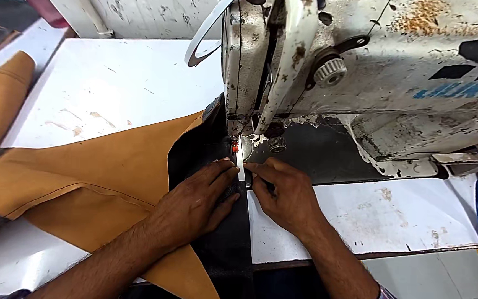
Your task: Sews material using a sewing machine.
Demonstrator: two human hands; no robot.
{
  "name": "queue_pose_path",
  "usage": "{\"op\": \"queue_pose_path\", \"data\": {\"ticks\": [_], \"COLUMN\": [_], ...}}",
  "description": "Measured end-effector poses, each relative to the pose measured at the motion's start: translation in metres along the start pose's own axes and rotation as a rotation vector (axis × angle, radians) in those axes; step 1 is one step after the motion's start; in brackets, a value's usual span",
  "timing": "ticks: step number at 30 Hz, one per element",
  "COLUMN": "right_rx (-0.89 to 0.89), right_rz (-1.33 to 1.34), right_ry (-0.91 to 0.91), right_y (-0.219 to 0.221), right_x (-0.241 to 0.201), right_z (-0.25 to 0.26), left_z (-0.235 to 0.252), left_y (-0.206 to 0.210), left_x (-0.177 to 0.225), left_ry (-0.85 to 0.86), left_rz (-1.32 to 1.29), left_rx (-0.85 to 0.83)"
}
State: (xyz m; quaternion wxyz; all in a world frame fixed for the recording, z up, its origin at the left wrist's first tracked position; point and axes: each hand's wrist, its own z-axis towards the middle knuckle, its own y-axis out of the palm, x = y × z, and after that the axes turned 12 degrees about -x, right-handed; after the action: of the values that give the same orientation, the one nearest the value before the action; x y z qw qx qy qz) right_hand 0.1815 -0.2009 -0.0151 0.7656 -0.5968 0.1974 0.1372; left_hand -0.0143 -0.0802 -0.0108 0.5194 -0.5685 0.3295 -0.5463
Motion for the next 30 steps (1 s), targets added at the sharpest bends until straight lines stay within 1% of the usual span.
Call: {"op": "queue_pose_path", "data": {"ticks": [5, 10, 14, 17, 30], "right_rx": [0.0, 0.001, 0.011, 0.023, 0.023], "right_rz": [0.003, 0.004, -0.009, -0.036, -0.089], "right_ry": [0.006, -0.003, -0.015, -0.015, 0.044], "right_y": [-0.001, 0.0, 0.001, 0.003, 0.008], "right_x": [-0.001, 0.0, 0.001, 0.003, 0.005], "right_z": [0.0, 0.0, 0.0, 0.001, 0.001], "left_z": [0.0, 0.0, -0.003, -0.003, 0.022], "left_y": [0.001, 0.0, -0.007, -0.008, -0.015], "left_x": [0.001, -0.003, -0.011, -0.014, -0.043], "left_ry": [0.005, 0.057, 0.091, 0.092, 0.146], "left_rz": [-0.004, -0.021, -0.037, -0.032, -0.014], "left_rx": [-0.002, -0.007, -0.1, -0.117, -0.127]}}
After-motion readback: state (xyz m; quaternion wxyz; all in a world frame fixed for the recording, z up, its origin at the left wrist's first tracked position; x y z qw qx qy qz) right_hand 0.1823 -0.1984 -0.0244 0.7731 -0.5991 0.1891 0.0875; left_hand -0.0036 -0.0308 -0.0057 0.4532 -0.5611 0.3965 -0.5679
